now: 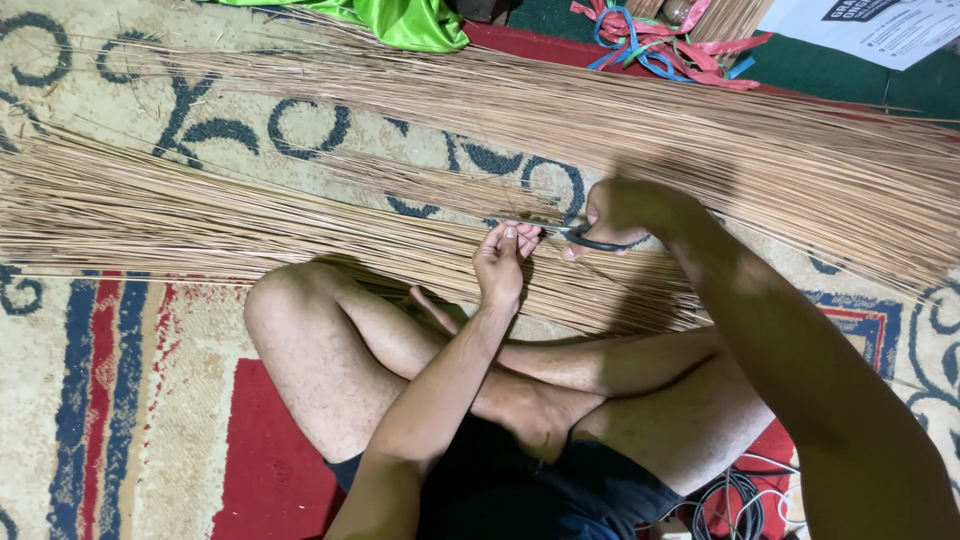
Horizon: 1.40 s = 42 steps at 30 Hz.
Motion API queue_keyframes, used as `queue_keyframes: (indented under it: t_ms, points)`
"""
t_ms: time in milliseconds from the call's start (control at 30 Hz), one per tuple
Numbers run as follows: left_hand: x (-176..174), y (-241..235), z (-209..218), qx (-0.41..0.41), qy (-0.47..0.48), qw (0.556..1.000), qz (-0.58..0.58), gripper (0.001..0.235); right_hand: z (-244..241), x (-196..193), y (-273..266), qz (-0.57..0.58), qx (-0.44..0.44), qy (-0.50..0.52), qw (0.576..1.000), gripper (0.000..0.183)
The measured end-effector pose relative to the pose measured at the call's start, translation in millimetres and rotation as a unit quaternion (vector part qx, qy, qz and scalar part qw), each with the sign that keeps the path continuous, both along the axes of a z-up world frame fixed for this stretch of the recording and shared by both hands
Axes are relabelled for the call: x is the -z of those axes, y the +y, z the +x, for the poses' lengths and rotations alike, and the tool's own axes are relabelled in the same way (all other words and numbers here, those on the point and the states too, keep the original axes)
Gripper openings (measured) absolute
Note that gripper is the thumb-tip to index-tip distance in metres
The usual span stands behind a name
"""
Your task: Trimming and aligning thin wooden sticks to form a bundle
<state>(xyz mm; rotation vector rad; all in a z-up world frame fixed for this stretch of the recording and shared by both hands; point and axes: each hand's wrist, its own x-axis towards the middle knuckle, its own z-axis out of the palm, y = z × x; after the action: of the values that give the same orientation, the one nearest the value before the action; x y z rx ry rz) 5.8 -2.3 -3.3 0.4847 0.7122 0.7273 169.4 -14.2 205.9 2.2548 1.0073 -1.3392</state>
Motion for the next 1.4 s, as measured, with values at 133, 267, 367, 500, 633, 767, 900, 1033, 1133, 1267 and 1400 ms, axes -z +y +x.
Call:
queue_keyframes:
  t_ms: [133,267,367,500,633,767,900,1033,1133,1267,1400]
  points:
    - [10.8,-2.6,2.2,0.002,-0.003,1.0,-0.001,0.021,-6.6,-5.4,1.2,0.008,0.009,0.007,1.0,0.054]
    - [14.2,-4.1,2.3,0.003,0.004,1.0,0.006,0.021,-9.3,-5.2,3.9,0.011,-0.039,-0.01,0.999,0.048]
    - [14.8,-3.9,1.8,0.003,0.008,1.0,0.01,0.021,-10.8,-9.0,7.1,0.018,-0.069,-0.028,0.997,0.047]
    - [16.8,-7.3,1.4,0.007,0.005,1.0,-0.002,0.023,-18.9,-24.5,14.4,-0.002,-0.098,-0.036,0.995,0.05]
    - [19.7,-10.9,0.2,0.01,0.008,1.0,-0.024,0.023,-17.9,-20.0,10.9,-0.004,-0.082,-0.023,0.996,0.046]
    - [15.4,-11.0,-2.6,0.013,0.011,0.999,-0.027,0.023,-3.7,11.7,-3.5,0.038,-0.1,-0.044,0.993,0.041]
    - [11.9,-8.2,-4.1,0.015,0.015,0.999,-0.027,0.024,-6.6,-11.3,-6.5,0.084,-0.03,-0.042,0.995,0.046]
    - [2.4,-5.2,-6.6,0.004,0.01,1.0,-0.025,0.023,19.7,12.9,-42.7,0.155,0.025,-0.058,0.986,0.038]
    - [2.1,-1.9,-6.4,0.005,0.006,1.0,-0.017,0.022,47.4,79.0,-83.8,0.153,0.071,-0.091,0.982,0.039]
    - [1.4,1.0,-8.8,-0.004,-0.006,1.0,-0.016,0.021,65.3,157.8,-115.3,0.183,0.096,-0.166,0.964,0.04]
    - [-0.1,3.9,-12.9,-0.009,-0.013,1.0,-0.017,0.019,64.4,205.2,-124.5,0.237,0.151,-0.213,0.936,0.036]
